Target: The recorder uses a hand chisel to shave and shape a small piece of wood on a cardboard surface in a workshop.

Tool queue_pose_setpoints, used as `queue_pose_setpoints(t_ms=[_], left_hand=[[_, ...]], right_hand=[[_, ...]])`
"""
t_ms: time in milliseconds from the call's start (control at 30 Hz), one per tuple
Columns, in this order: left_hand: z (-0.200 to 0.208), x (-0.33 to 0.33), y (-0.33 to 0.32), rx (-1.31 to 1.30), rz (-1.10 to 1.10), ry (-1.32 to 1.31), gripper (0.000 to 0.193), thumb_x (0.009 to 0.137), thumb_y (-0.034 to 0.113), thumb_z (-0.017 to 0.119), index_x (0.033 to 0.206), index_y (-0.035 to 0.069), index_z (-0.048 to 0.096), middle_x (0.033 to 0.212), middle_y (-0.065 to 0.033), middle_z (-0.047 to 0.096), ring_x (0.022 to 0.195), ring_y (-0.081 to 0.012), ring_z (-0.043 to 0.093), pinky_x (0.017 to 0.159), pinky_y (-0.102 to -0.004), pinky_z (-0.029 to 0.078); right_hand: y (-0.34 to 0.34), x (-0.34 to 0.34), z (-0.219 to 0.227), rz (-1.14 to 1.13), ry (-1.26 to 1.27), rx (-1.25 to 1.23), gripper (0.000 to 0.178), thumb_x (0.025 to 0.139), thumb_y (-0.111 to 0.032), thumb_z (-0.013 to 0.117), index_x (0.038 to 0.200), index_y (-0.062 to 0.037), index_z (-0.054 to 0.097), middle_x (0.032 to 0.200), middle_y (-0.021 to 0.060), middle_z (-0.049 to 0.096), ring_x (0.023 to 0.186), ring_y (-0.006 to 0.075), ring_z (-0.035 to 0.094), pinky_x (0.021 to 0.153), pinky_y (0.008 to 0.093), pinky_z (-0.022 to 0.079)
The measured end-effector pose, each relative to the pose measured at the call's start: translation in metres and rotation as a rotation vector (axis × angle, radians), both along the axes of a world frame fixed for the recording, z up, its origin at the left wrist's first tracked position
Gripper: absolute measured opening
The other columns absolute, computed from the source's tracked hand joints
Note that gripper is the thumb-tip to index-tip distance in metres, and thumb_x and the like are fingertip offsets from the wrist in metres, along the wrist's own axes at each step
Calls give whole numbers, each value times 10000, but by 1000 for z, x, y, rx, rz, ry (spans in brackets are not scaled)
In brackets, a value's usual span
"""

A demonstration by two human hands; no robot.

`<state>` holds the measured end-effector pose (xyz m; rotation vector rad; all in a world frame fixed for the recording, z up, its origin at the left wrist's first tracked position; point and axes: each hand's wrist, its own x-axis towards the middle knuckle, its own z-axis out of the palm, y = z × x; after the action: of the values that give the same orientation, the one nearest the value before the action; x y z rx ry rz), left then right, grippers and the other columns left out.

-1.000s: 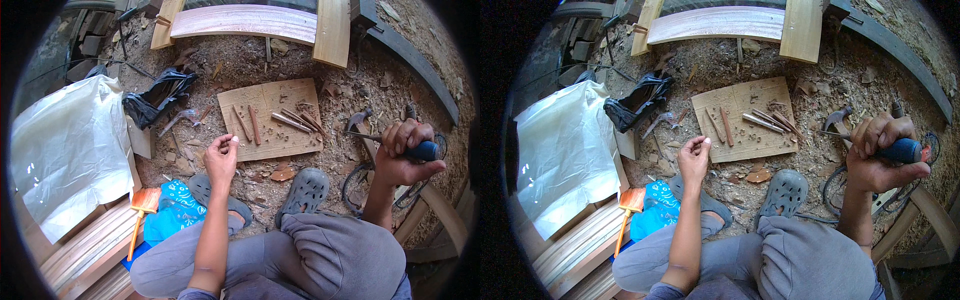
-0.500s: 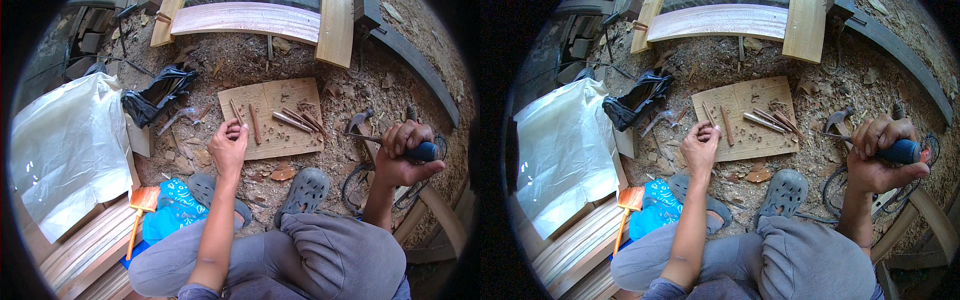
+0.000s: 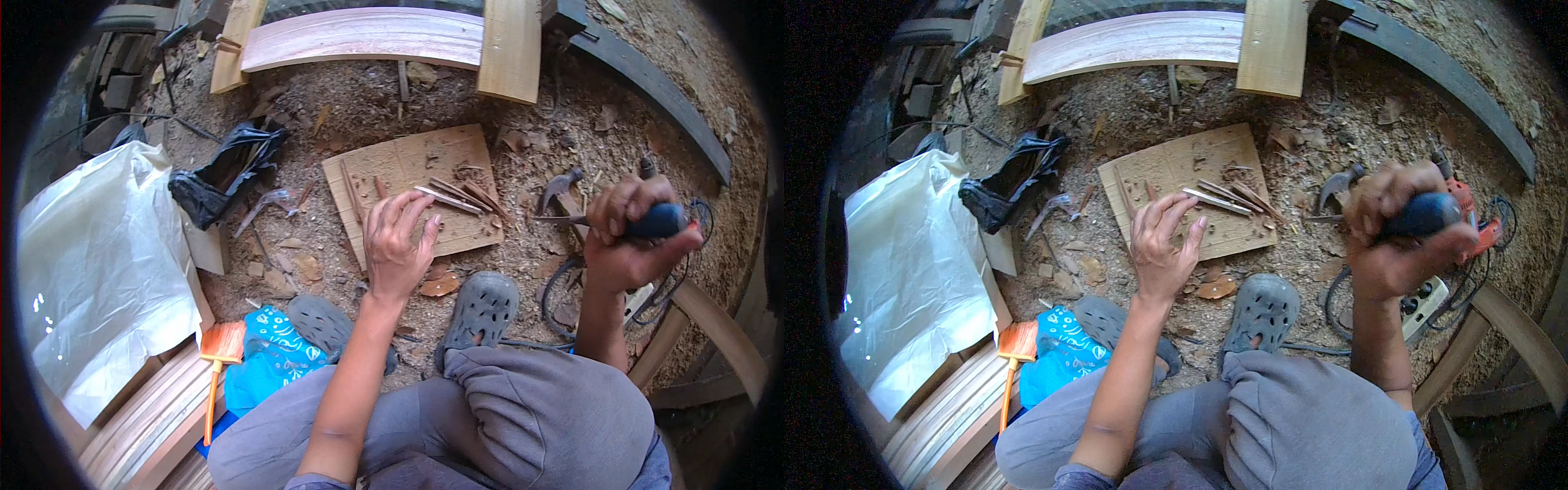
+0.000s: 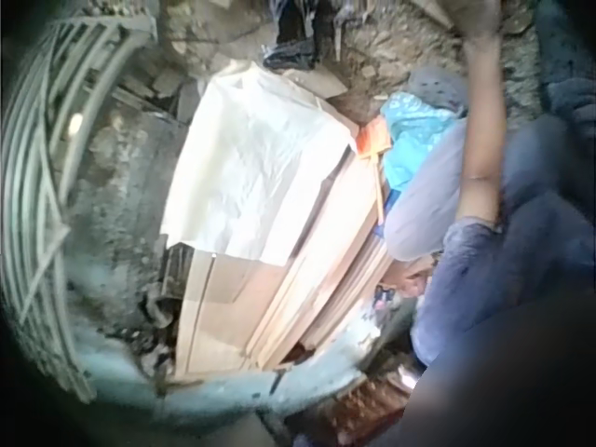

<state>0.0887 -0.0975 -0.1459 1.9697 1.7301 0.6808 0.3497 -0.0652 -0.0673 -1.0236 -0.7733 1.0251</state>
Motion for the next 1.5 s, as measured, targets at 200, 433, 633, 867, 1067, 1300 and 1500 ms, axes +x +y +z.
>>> queue_pose_setpoints(t_ms=[200, 433, 633, 867, 1067, 1300, 1500], left_hand=[[-10, 17, 34, -7, -226, 109, 394, 831, 261, 805, 1203, 152, 735, 1231, -58, 662, 1170, -302, 587, 1033, -457, 427], [-15, 3, 44, -64, -209, 142, 356, 846, 266, 801, 1173, 132, 756, 1159, -90, 685, 1122, -309, 617, 999, -453, 444], [-6, 7, 48, -138, -170, 129, 219, 868, 252, 784, 1049, 129, 787, 1087, -103, 690, 1069, -322, 641, 953, -463, 470], [4, -4, 47, -85, -178, 11, 145, 860, 159, 795, 985, 87, 782, 994, -85, 743, 994, -309, 679, 902, -441, 505], [9, -27, 22, -463, 168, -531, 148, 938, 162, 793, 1010, 38, 755, 908, -40, 763, 802, -98, 670, 755, -259, 528], [5, -35, 5, -674, 249, -1045, 230, 967, 217, 759, 1116, 55, 693, 973, -73, 758, 863, -134, 692, 819, -295, 556], [4, -41, 0, -697, 278, -1197, 192, 983, 199, 736, 1128, 82, 690, 979, -51, 744, 894, -146, 707, 844, -299, 570]], right_hand=[[2, 7, -4, 217, -337, -122, 670, 940, -724, 576, 881, -56, 568, 690, -13, 508, 540, 56, 477, 471, 225, 378], [-17, -15, -40, 524, -1036, -581, 266, 850, -193, 844, 970, -9, 694, 854, 149, 716, 741, 351, 712, 674, 441, 550], [-29, -17, -72, 547, -1196, -559, 212, 842, -123, 777, 988, 9, 700, 1003, 241, 687, 915, 454, 670, 792, 512, 530], [-14, -16, -54, 553, -1083, -593, 195, 874, -136, 759, 904, 36, 671, 841, 248, 664, 769, 437, 647, 708, 497, 493], [-8, -17, -53, 556, -1090, -584, 159, 852, -116, 740, 907, 22, 682, 836, 274, 685, 796, 481, 669, 713, 522, 517], [-10, -33, -49, 609, -1083, -507, 190, 841, -130, 773, 908, 25, 686, 865, 258, 697, 833, 455, 684, 735, 511, 533], [-6, -42, -45, 658, -1074, -513, 185, 843, -119, 771, 902, 32, 681, 866, 260, 698, 837, 455, 686, 740, 509, 535]])
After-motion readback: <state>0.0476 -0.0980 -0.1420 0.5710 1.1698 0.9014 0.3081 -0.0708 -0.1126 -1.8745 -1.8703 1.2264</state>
